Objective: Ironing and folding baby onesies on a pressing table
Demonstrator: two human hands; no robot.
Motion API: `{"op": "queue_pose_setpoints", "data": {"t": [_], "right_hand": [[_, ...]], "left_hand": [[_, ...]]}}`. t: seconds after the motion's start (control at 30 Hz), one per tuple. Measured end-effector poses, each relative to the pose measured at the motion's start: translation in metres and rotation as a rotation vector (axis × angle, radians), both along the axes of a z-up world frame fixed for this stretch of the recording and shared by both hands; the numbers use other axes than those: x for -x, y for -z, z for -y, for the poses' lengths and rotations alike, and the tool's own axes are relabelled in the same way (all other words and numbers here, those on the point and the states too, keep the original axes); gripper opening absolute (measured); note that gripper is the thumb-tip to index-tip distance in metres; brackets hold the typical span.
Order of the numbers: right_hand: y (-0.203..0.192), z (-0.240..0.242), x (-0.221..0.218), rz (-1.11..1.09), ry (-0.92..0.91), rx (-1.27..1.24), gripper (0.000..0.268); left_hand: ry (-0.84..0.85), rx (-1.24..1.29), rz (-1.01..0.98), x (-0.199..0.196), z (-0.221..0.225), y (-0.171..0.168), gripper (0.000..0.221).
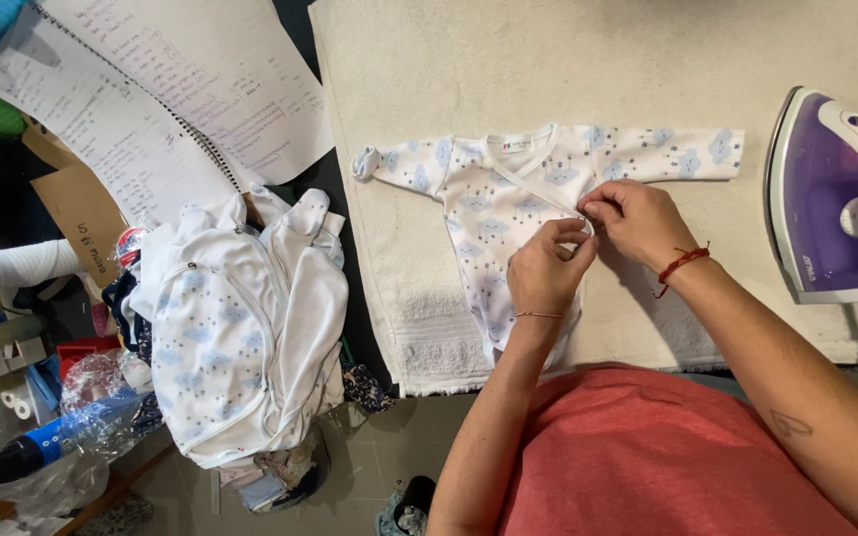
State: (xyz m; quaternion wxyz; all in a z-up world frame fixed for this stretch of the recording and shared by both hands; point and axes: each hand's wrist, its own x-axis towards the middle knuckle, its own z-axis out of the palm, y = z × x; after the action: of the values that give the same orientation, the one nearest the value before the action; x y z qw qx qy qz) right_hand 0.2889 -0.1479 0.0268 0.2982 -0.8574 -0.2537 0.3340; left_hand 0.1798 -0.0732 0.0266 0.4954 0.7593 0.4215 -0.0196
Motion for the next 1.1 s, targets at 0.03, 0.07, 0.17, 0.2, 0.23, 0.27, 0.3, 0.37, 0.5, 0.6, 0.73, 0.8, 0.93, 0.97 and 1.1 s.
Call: {"op": "queue_pose_setpoints", "data": {"t": [0.03, 0.07, 0.17, 0.2, 0.23, 0.27, 0.3, 0.37, 0.5, 0.6, 0.73, 0.8, 0.93, 0.97, 1.1], "right_hand": [[0.0, 0.0, 0.0, -0.01, -0.006, 0.005, 0.013], [0.001, 0.001, -0.001, -0.02, -0.011, 0.01, 0.014], [0.02, 0.003, -0.007, -0.02, -0.048, 0.026, 0.012], [0.019, 0.001, -0.007, -0.021, -0.05, 0.026, 0.012], [0.018, 0.0, -0.008, -0.01, -0.055, 0.044, 0.011], [0.016, -0.001, -0.009, 0.001, -0.06, 0.063, 0.011], [0.015, -0.002, -0.009, 0.001, -0.059, 0.063, 0.011], [0.011, -0.004, -0.008, 0.026, -0.082, 0.082, 0.009], [0.025, -0.001, -0.007, 0.095, -0.132, 0.094, 0.01], [0.032, 0.002, -0.001, 0.161, -0.186, 0.068, 0.011], [0.034, -0.001, 0.005, 0.202, -0.157, 0.125, 0.014], [0.041, -0.002, 0.007, 0.215, -0.138, 0.158, 0.015], [0.032, -0.013, 0.014, 0.225, -0.089, 0.276, 0.008], [0.019, -0.022, 0.017, 0.219, -0.054, 0.279, 0.01], [0.017, -0.024, 0.018, 0.195, 0.009, 0.233, 0.015]], "left_hand": [[0.0, -0.018, 0.021, 0.0, 0.001, -0.001, 0.023], [0.001, -0.035, 0.043, 0.0, 0.002, -0.001, 0.022], [0.042, -0.198, 0.121, 0.0, 0.004, 0.007, 0.019], [0.041, -0.199, 0.12, 0.001, 0.004, 0.008, 0.019], [0.055, -0.295, 0.132, 0.001, 0.005, 0.009, 0.016], [0.069, -0.392, 0.143, 0.001, 0.005, 0.009, 0.014], [0.07, -0.392, 0.143, 0.003, 0.007, 0.014, 0.014], [0.11, -0.479, 0.17, 0.008, 0.008, 0.025, 0.016], [0.158, -0.496, 0.194, 0.014, 0.008, 0.002, 0.02], [0.263, -0.537, 0.201, 0.033, 0.01, -0.012, 0.041], [0.043, -0.5, 0.334, 0.082, -0.005, -0.024, 0.035], [-0.095, -0.454, 0.341, 0.114, -0.018, -0.011, 0.036], [-0.155, -0.341, 0.142, 0.152, -0.036, -0.001, 0.022], [-0.005, -0.286, 0.108, 0.153, -0.041, -0.008, 0.021], [0.093, -0.285, 0.185, 0.141, -0.038, -0.018, 0.031]]}}
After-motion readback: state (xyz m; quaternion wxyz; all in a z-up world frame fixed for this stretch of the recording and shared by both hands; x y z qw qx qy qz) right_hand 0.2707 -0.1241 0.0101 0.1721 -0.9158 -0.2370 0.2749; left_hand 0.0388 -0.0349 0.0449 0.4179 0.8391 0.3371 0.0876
